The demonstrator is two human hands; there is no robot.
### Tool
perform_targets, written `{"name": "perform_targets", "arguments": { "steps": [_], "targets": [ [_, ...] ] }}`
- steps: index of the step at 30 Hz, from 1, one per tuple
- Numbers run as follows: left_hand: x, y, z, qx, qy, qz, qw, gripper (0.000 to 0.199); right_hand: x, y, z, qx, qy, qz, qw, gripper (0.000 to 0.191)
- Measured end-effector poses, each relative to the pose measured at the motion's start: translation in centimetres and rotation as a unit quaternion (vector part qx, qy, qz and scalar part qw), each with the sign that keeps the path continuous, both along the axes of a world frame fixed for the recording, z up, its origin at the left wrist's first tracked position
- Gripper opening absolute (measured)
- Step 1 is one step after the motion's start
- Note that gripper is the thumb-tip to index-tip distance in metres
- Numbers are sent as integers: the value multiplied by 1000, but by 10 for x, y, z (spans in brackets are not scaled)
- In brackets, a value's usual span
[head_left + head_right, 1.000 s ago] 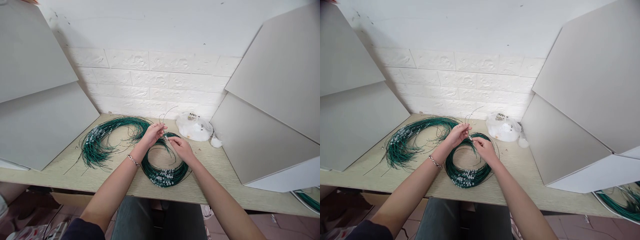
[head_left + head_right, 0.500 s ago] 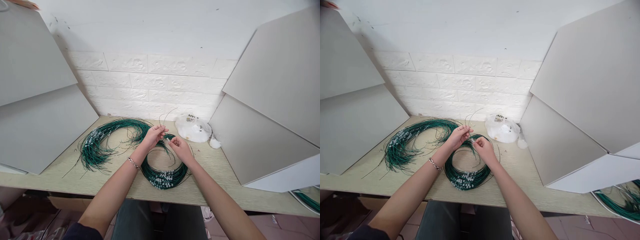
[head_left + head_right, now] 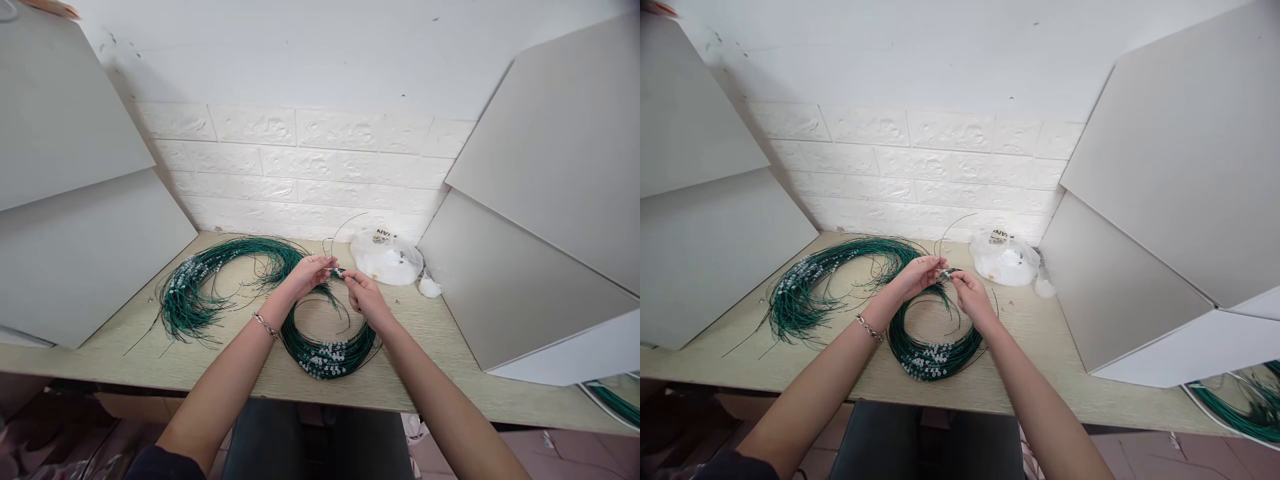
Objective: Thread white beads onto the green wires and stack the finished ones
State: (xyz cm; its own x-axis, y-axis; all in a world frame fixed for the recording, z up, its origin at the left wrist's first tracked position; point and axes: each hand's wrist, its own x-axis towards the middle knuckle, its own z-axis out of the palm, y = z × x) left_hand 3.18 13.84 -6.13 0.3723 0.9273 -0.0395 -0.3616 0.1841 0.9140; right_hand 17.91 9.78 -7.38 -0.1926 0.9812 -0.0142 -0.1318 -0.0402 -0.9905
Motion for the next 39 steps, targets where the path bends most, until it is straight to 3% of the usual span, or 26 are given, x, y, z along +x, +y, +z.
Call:
{"name": "perform_targets", "arguments": {
  "steps": [7, 13, 27, 32, 39],
  "targets": [
    [10, -8, 2, 95, 161, -29, 982, 27, 1, 0, -3, -4, 21, -17, 1000, 29],
    [11, -11, 7, 117, 210, -7, 971, 24, 2, 0, -4, -8, 2, 13, 1000, 31],
    [7, -2, -3, 100, 150, 41, 983, 27, 3, -1, -3, -39, -23, 79, 996, 24],
    [6, -2, -1, 36, 112, 40, 992, 33, 3, -3, -1, -43, -16, 106, 993, 21],
    [-2, 2, -2, 39, 84, 68, 993, 30, 4, -2, -3, -37, -10, 101, 994, 22]
  ]
}}
